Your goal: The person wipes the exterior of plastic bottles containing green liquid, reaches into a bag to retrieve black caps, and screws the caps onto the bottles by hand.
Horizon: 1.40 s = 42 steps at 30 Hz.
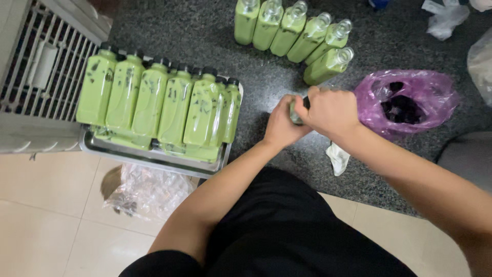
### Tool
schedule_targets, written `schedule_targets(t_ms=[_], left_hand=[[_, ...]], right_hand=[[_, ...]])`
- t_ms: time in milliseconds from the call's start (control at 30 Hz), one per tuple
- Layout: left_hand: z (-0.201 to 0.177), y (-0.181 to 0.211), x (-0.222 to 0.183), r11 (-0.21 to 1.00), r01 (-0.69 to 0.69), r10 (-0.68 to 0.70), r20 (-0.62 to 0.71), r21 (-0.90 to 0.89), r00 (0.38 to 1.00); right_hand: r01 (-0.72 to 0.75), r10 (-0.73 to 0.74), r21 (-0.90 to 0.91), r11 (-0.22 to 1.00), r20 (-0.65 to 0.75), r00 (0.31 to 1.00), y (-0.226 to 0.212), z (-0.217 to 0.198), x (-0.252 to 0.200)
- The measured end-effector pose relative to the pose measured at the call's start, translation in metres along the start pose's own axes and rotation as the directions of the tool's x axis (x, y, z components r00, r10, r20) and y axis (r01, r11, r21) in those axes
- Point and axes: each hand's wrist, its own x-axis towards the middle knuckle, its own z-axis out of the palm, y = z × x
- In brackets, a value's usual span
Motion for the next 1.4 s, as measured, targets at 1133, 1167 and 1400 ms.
schedule_targets(t_ms=[1133,1167,1400], left_hand=[[-0.035,0.113,0.048,0.957,0.179,0.033,0.699,-0.229,0.714],[-0.040,0.112,0.050,0.950,0.163,0.091,0.737,-0.266,0.670],[-0.039,0.132,0.039,0.947,0.214,0.073,0.809,-0.240,0.583]], right_hand=[[0.440,-0.410,0.247,0.863,-0.164,0.897,0.090,-0.125,-0.014],[0.535,-0.506,0.235,0.812,-0.173,0.845,0.088,-0.128,-0.010],[0.771,-0.724,0.218,0.598,-0.266,0.636,0.088,-0.118,0.001]])
